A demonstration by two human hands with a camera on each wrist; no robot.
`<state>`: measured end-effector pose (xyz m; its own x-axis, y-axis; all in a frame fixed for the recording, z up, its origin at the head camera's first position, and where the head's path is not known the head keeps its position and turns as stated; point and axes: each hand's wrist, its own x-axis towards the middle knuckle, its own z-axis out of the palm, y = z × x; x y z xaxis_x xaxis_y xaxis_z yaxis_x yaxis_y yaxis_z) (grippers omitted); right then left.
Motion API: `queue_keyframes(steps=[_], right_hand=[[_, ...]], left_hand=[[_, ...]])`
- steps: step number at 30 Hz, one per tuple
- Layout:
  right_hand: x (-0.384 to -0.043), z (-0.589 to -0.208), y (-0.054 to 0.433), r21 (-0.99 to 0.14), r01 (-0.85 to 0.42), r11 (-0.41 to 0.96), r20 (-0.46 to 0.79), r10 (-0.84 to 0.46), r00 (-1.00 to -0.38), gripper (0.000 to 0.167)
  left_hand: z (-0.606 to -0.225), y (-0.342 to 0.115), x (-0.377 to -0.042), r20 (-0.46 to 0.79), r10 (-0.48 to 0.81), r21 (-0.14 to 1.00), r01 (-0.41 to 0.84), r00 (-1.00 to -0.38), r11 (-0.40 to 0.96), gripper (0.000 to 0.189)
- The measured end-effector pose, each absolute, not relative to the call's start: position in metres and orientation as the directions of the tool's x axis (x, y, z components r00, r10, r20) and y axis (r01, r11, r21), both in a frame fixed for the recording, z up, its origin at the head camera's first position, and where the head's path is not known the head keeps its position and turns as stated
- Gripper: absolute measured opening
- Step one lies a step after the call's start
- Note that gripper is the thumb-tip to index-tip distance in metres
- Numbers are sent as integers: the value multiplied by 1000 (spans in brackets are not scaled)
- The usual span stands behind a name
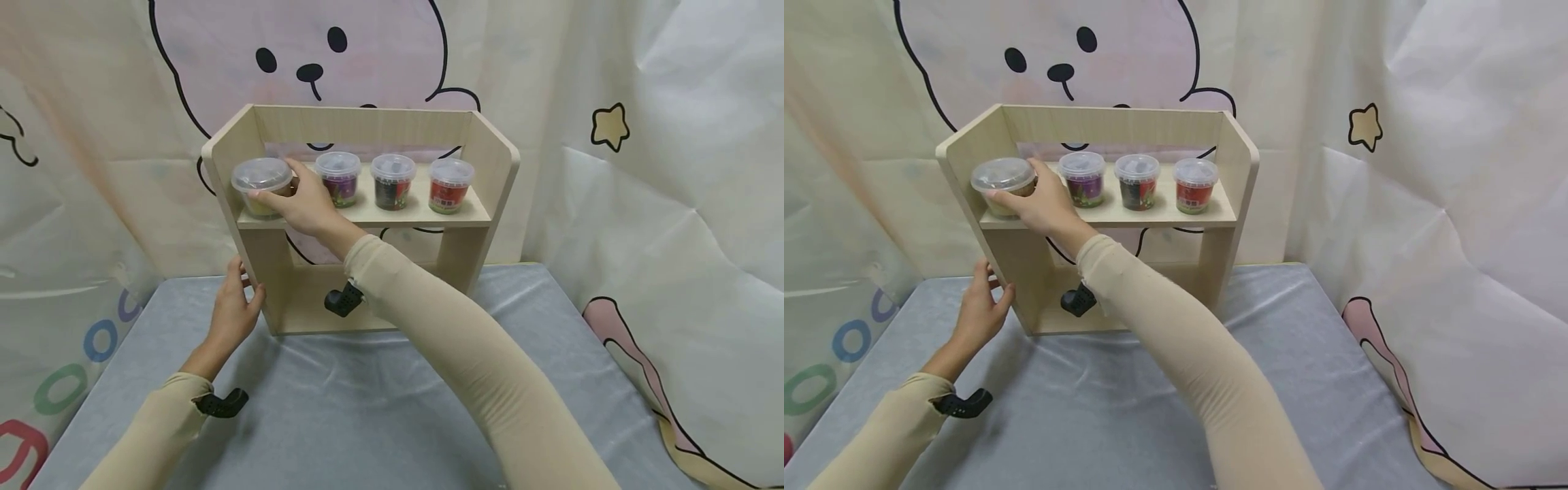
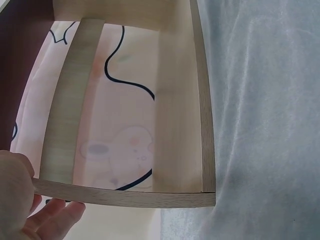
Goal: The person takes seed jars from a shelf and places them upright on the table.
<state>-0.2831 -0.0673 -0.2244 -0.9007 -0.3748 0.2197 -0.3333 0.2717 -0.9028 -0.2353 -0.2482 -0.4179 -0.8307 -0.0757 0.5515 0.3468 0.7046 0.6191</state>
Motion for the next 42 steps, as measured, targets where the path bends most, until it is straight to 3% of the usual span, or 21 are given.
queue_keyframes(steps=[14,22,30,42], right_hand=[[-269,-229,-50,-884,-426,193,330,-389,-860,64],[-260,-233,-38,-899,-411,149,326,-397,-858,76],[-253,-239,-27,-876,-474,90,395,-432,-811,66],[-233,-244,-18,-883,-464,74,374,-486,-790,79]], left_hand=[[-417,-248,-234,558,-48,615,374,-829,694,65],[-417,-248,-234,556,-56,620,369,-829,693,67],[-416,-248,-234,541,-46,629,368,-840,685,67],[-416,-250,-235,539,-51,637,367,-841,678,64]])
